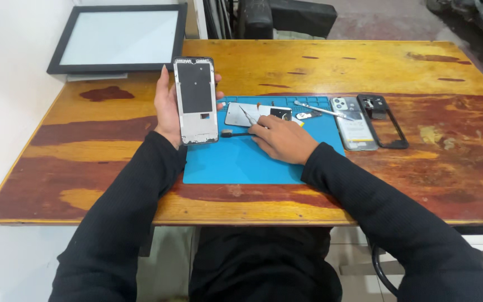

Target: The person works on a disassembled smartphone, using a precision screwdriver to remove screws from the frame and a brush to clean the edges. They handle the phone chassis and a separate display assembly, placing components on a blue mat.

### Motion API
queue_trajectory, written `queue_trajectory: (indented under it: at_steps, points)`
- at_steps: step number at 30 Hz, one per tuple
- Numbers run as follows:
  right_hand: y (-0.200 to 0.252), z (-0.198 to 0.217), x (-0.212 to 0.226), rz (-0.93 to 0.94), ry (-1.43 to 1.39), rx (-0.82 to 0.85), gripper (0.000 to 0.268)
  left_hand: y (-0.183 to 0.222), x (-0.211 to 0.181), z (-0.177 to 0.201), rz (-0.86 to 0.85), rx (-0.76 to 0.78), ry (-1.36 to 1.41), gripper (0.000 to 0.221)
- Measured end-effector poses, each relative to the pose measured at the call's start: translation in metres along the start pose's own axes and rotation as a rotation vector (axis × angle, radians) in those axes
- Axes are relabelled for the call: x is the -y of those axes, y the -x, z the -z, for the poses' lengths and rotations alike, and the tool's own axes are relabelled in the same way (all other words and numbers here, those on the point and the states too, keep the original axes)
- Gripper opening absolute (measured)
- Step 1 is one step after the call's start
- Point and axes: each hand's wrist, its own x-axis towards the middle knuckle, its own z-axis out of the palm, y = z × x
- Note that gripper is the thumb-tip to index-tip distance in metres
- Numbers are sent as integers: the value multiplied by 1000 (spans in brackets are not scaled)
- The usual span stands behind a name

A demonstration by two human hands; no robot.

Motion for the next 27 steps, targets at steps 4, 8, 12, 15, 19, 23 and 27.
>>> queue_trajectory:
  at_steps: [4,8,12,15,19,23,27]
  points:
    - [-5,7,2,-11,-10,83,29,-4,1,3,-18,30,-19,81]
    - [-4,8,6,-78,1,163,46,-4,5,4,-13,50,-31,78]
    - [-5,9,2,36,17,29,40,-5,5,2,-22,56,-34,80]
    - [-1,4,1,11,-9,41,30,-3,7,4,17,41,12,76]
    - [-4,7,0,-51,85,34,37,-9,9,4,-31,71,-82,70]
    - [-3,11,0,-166,131,74,53,-2,15,2,-73,52,-213,72]
    - [0,13,-4,-214,148,19,52,0,13,-5,-32,71,-230,78]
